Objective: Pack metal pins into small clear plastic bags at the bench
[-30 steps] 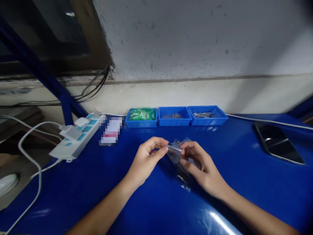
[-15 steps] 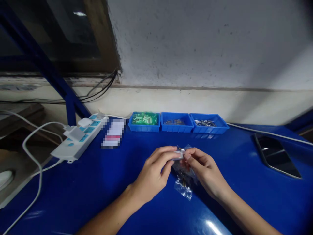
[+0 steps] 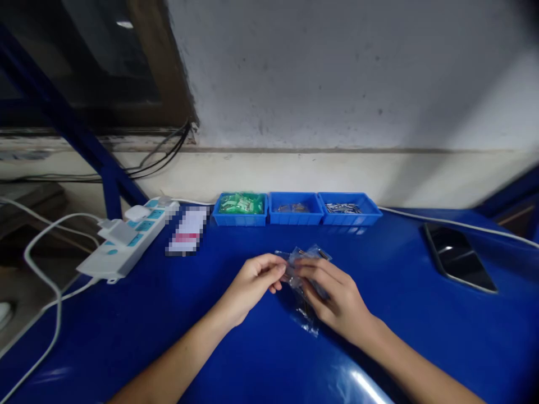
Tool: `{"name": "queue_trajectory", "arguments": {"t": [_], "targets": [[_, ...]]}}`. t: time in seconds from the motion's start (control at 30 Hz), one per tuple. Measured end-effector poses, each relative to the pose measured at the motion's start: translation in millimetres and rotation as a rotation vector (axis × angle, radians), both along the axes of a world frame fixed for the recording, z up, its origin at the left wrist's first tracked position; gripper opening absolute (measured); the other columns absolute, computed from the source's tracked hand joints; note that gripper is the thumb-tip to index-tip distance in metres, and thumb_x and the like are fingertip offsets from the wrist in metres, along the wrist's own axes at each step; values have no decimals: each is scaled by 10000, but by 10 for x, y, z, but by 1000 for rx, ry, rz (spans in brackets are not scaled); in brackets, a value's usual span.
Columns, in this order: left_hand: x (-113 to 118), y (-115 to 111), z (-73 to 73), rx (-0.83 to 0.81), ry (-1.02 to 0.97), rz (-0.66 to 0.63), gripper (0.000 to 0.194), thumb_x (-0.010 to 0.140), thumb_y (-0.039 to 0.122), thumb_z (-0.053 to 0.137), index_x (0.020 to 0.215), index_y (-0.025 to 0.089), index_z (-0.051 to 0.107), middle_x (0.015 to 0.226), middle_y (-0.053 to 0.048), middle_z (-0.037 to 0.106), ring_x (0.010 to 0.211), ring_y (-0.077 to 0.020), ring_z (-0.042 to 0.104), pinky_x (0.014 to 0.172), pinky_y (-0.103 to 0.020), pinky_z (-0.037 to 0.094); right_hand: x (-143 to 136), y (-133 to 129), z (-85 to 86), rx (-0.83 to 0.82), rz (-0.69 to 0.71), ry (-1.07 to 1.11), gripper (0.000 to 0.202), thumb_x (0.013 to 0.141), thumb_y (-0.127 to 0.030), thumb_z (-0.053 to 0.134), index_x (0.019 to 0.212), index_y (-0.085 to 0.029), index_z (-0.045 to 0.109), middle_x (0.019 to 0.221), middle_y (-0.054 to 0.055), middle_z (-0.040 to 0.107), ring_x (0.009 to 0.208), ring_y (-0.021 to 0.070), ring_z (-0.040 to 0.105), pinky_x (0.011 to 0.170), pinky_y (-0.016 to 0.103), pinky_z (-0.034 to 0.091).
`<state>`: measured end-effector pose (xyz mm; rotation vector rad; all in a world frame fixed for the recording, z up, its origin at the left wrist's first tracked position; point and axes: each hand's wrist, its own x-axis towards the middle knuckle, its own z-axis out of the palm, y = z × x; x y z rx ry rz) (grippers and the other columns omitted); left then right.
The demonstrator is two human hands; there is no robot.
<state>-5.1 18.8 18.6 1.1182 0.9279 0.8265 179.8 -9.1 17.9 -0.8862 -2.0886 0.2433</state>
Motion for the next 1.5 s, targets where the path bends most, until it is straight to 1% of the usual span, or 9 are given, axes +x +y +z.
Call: {"name": "queue_trajectory", "arguments": {"t": [0.17,0.4,0.57,0.77,0.9,1.07,1.27,1.37,1.5], "targets": [[-1,27,2,73,32,95,223,787,297,634,930,127,612,755,-11,592,647,-95,521,638,-226,410,-14,14,-11,-128,-59,-86,297,857,-160,500,1151,-185,528,1074,117,579,975,221,573,819,397,510],[-56,77,-64,156,141,142,218,805,339,604,923,157,613,758,-15,606,666,-117,544,662,-247,439,-63,-21,57,-172,-9,-176,383,866,-170,489,1247,-218,492,1164,111,561,1074,235,551,888,411,497],[-63,103,-114,209,205,135,225,803,349,597,912,152,611,778,-35,617,690,-138,557,645,-248,450,-62,13,51,-226,-28,-184,342,872,-180,482,1210,-215,524,1113,107,580,1031,230,570,852,398,517],[-73,102,-54,228,225,163,214,811,340,584,904,148,605,796,-33,620,668,-126,552,636,-241,445,-55,26,25,-295,-25,-187,269,887,-195,463,1144,-204,544,1068,99,584,997,223,573,842,393,513],[-46,99,-26,279,249,185,191,802,320,594,892,153,611,756,-23,611,674,-129,551,636,-235,443,-29,11,14,-271,-18,-184,240,885,-206,468,1104,-196,564,1046,101,593,998,226,581,848,392,512],[-35,83,-66,323,259,159,201,810,328,586,916,158,607,790,-31,618,731,-148,573,659,-246,462,-26,24,21,-227,-23,-140,232,879,-197,476,1085,-203,582,1035,98,609,981,225,592,828,396,518],[-45,13,-94,456,417,162,191,867,319,503,983,186,577,794,-27,628,699,-145,573,657,-251,450,-34,29,9,-296,-39,-139,209,891,-196,464,1073,-205,567,1034,97,589,970,225,580,822,400,508],[-40,-11,-123,450,433,141,195,887,299,469,1035,204,553,771,-15,621,684,-141,581,652,-246,450,-32,30,5,-338,-43,-163,202,899,-199,450,1067,-207,562,1006,95,587,947,227,575,812,405,502],[-53,-6,-156,435,461,132,180,884,284,480,1028,222,566,832,-22,641,745,-154,601,719,-257,467,-19,71,36,-384,-48,-152,207,904,-198,442,1078,-213,553,992,87,590,936,222,569,816,403,493]]}}
